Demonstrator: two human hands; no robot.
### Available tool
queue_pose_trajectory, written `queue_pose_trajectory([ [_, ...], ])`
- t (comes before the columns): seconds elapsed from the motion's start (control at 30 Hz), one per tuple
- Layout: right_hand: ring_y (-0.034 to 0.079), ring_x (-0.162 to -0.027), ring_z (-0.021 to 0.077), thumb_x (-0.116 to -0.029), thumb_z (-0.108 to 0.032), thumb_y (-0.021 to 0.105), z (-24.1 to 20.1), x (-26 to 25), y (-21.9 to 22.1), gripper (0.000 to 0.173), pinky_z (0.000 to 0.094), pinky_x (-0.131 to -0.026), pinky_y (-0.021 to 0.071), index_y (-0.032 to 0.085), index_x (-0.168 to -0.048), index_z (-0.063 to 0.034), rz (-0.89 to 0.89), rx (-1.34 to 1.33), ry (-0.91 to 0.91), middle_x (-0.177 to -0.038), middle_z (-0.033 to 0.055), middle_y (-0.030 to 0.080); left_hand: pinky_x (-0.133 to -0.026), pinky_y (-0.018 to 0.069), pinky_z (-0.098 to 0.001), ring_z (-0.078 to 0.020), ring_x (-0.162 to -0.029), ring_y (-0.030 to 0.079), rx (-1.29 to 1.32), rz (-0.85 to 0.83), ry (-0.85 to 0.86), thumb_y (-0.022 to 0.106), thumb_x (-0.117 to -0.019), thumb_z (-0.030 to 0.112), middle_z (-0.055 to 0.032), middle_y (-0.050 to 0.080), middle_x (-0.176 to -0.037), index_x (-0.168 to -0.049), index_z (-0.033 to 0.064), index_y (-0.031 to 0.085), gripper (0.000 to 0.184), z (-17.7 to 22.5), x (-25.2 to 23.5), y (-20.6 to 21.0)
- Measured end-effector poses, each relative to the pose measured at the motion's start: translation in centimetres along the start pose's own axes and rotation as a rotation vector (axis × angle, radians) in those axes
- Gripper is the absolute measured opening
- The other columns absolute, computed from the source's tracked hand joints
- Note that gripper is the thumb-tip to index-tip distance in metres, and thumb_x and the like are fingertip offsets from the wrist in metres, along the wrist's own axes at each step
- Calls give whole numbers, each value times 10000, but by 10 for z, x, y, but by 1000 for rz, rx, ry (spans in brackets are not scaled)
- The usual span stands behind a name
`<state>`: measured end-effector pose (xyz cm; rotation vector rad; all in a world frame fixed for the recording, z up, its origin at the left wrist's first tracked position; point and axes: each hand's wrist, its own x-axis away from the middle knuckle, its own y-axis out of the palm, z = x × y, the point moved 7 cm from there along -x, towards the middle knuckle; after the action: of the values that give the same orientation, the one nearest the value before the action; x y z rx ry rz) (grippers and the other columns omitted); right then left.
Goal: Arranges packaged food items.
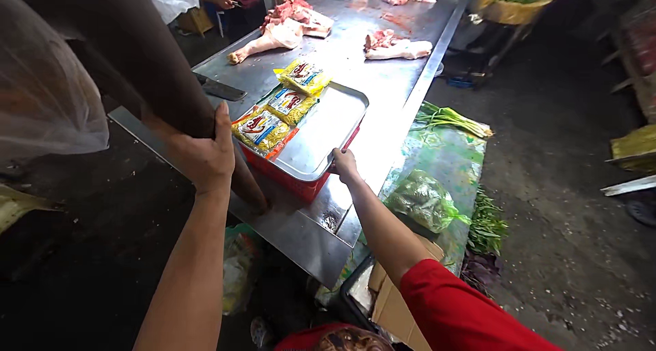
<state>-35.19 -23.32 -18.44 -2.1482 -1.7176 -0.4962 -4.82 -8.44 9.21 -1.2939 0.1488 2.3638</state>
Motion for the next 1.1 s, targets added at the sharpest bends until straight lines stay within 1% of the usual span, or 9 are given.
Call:
queue_pose_trajectory([
  [0.17, 701, -821, 266, -1075, -502, 455, 5, -7, -7, 605, 453, -756, 613, 507, -1391, 11, -75, 43, -62, -1073, 199, 673, -1061, 513, -308, -190, -1215, 620, 99, -87, -45, 794, -870, 413, -281, 555, -1366, -1483, -186, 245, 1018, -5, -3, 1],
  [0.3, 696, -931, 216, -1080, -587, 337, 33, 24, -28, 673, 404, -807, 603, 363, -1523, -82, -142, 5, -78, -1234, 129, 619, -1031, 547, -305, -136, -1204, 636, 101, -658, -164, 686, -964, 458, -159, 601, -1364, -1504, -46, 363, 806, -40, 14, -27],
  [0.37, 690, -878, 190, -1083, -570, 353, 62, 57, -48, 622, 398, -797, 599, 408, -1492, -106, -134, 29, -59, -1150, 76, 635, -1012, 545, -335, -172, -1216, 627, -5, -837, -200, 576, -1040, 416, -137, 584, -1410, -1498, 80, 488, 575, -83, 56, -74],
  [0.47, 646, -676, 125, -1102, -367, 396, 109, 118, -70, 384, 357, -684, 602, 515, -1304, -63, -185, 184, -87, -821, -15, 620, -1000, 560, -450, -247, -1153, 670, -173, -903, -639, 499, -1082, 332, -160, 647, -1326, -1434, 72, 559, 441, -183, 173, -177],
  [0.57, 649, -647, 116, -1081, -231, 387, 154, 198, -55, 295, 349, -674, 608, 542, -1188, -4, -418, 400, -81, -745, -24, 633, -1038, 493, -597, -376, -1189, 640, -371, -921, -1202, 541, -1070, 293, -240, 656, -1269, -1356, 6, 595, 409, -262, 318, -272],
  [0.67, 706, -715, 160, -1029, -213, 527, 195, 266, 4, 283, 377, -698, 634, 618, -1159, 21, -662, 614, -13, -841, 48, 705, -1036, 489, -598, -370, -1189, 643, -395, -1038, -1418, 579, -1053, 319, -212, 671, -1262, -1333, 34, 625, 402, -297, 402, -300],
  [0.8, 719, -908, 164, -1019, -287, 598, 235, 297, 127, 347, 365, -843, 610, 654, -1249, -32, -851, 1024, 7, -1067, 104, 724, -1052, 477, -607, -368, -1217, 633, -317, -1195, -1478, 593, -1036, 383, -197, 674, -1273, -1320, 61, 647, 433, -353, 447, -290],
  [0.93, 696, -1089, 197, -1036, -305, 607, 273, 280, 258, 387, 386, -979, 567, 630, -1326, -50, -895, 1191, 39, -1222, 136, 696, -1036, 465, -665, -432, -1243, 608, -310, -1262, -1417, 601, -1025, 346, -242, 640, -1322, -1376, 71, 618, 446, -423, 445, -284],
  [1.1, 688, -1102, 281, -1020, -270, 649, 357, 213, 347, 381, 479, -970, 566, 617, -1323, -41, -817, 1269, -81, -1239, 169, 676, -1036, 495, -608, -389, -1241, 611, -284, -1237, -1207, 596, -1030, 281, -204, 605, -1378, -1373, 94, 621, 391, -473, 426, -286],
])
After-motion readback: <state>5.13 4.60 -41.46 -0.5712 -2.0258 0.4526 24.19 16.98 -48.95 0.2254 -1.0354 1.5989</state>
